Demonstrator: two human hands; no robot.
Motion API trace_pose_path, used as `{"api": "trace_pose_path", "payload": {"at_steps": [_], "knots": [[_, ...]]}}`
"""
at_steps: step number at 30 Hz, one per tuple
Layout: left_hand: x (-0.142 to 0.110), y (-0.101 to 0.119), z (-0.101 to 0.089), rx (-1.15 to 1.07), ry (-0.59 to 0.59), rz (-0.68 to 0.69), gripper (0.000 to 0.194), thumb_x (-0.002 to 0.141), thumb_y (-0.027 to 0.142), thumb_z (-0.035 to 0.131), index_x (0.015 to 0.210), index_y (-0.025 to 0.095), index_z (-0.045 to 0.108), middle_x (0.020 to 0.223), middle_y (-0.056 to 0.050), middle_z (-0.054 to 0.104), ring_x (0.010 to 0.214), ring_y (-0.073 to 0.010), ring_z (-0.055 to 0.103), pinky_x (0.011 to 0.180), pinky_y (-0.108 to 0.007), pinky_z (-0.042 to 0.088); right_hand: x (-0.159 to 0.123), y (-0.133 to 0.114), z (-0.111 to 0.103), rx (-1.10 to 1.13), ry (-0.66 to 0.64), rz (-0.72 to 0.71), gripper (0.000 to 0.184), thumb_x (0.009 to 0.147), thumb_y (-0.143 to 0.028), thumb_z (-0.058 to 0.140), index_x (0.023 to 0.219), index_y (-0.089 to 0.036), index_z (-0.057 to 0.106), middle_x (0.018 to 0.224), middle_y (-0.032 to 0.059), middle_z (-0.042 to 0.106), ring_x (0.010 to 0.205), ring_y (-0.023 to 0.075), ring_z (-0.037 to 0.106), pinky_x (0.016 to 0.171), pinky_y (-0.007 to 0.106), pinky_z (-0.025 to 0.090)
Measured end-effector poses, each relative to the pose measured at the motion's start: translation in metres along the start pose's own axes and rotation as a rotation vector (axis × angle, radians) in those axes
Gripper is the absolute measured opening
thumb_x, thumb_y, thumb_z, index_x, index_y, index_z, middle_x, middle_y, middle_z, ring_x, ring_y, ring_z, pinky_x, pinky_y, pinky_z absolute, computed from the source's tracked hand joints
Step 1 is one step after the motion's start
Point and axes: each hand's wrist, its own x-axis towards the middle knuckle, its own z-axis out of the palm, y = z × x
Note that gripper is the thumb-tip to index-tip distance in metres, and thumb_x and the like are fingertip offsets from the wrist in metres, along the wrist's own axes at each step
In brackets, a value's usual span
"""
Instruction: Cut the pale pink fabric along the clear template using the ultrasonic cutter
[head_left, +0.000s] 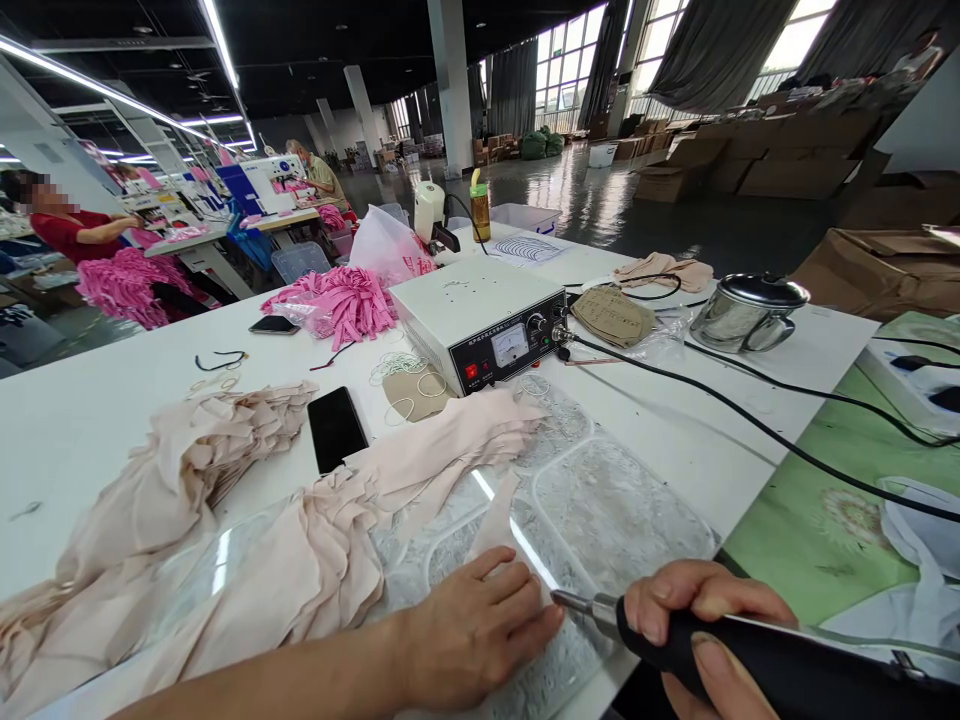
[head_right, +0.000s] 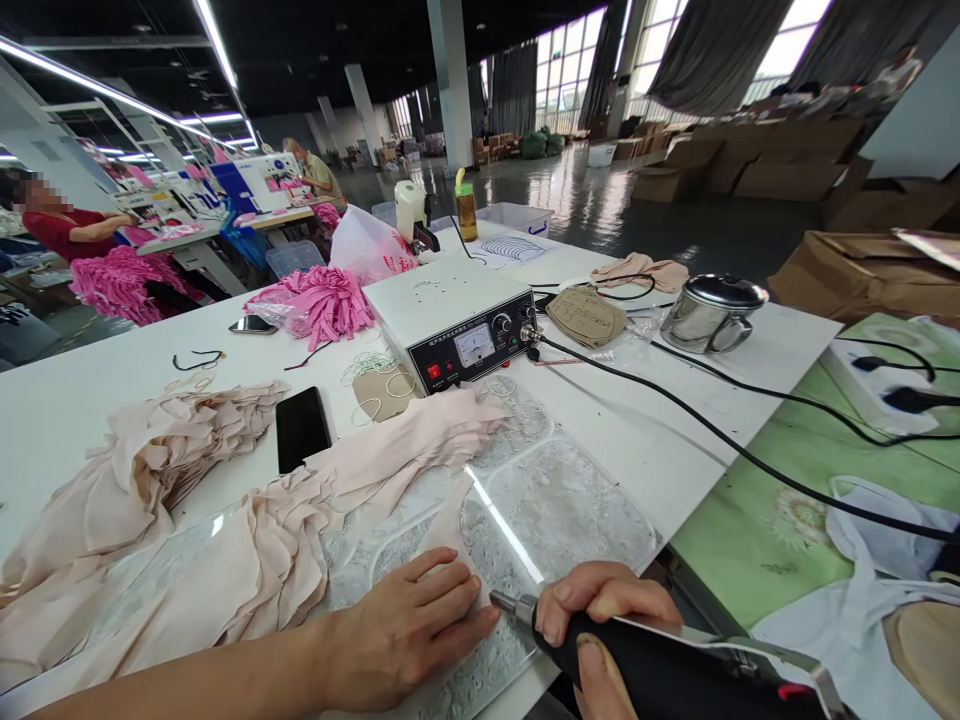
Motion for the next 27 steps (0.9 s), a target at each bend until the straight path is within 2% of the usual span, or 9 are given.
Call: {"api": "trace_pose_path", "payload": {"at_steps": [6,10,15,19,27], "knots": [[-0.002,0.002,0.002,0.014,0.071,-0.01,0.026,0.099,0.011,0.037,0.113,0.006,0.058,0.098,-0.012,0.063,0.093,-0.0219,0.059,0.088,-0.038,0.05,0.003,0.002,0.001,-0.004,-0.034,-0.007,0.008,0.093,-0.019,0.05,0.092,-0.026,0.048,0.081,-0.0013,0.052,0.064,0.0133,0.056,0.062,0.034,0.055],[-0.005,0.004,0.005,0.016,0.066,-0.018,0.026,0.098,0.012,0.038,0.114,0.006,0.058,0.101,-0.013,0.063,0.099,-0.0235,0.059,0.089,-0.037,0.05,0.0,0.003,-0.001,0.04,-0.017,-0.006,0.009,0.092,-0.019,0.051,0.096,-0.027,0.048,0.081,-0.0012,0.052,0.061,0.0135,0.055,0.06,0.034,0.054],[-0.004,0.004,0.004,0.023,0.08,-0.018,0.026,0.099,0.011,0.036,0.111,0.005,0.059,0.098,-0.014,0.064,0.102,-0.0228,0.06,0.088,-0.033,0.051,-0.004,0.0,-0.005,0.001,-0.082,0.011,0.011,0.09,-0.019,0.055,0.095,-0.028,0.05,0.081,-0.0009,0.053,0.062,0.0136,0.057,0.059,0.033,0.054],[-0.008,0.001,0.002,0.033,0.134,-0.002,0.028,0.098,0.009,0.033,0.109,0.003,0.059,0.101,-0.016,0.065,0.102,-0.0229,0.061,0.089,-0.034,0.051,-0.004,0.0,-0.002,0.04,-0.015,0.013,0.008,0.091,-0.022,0.054,0.095,-0.027,0.051,0.081,-0.001,0.053,0.061,0.0133,0.056,0.059,0.033,0.054],[-0.014,-0.001,0.004,0.073,0.142,-0.034,0.029,0.098,0.011,0.035,0.112,0.004,0.059,0.112,-0.017,0.065,0.108,-0.0255,0.059,0.092,-0.037,0.047,-0.001,-0.004,-0.002,0.053,-0.002,0.038,0.006,0.091,-0.021,0.053,0.092,-0.027,0.053,0.079,-0.0005,0.053,0.061,0.014,0.057,0.058,0.033,0.054]]}}
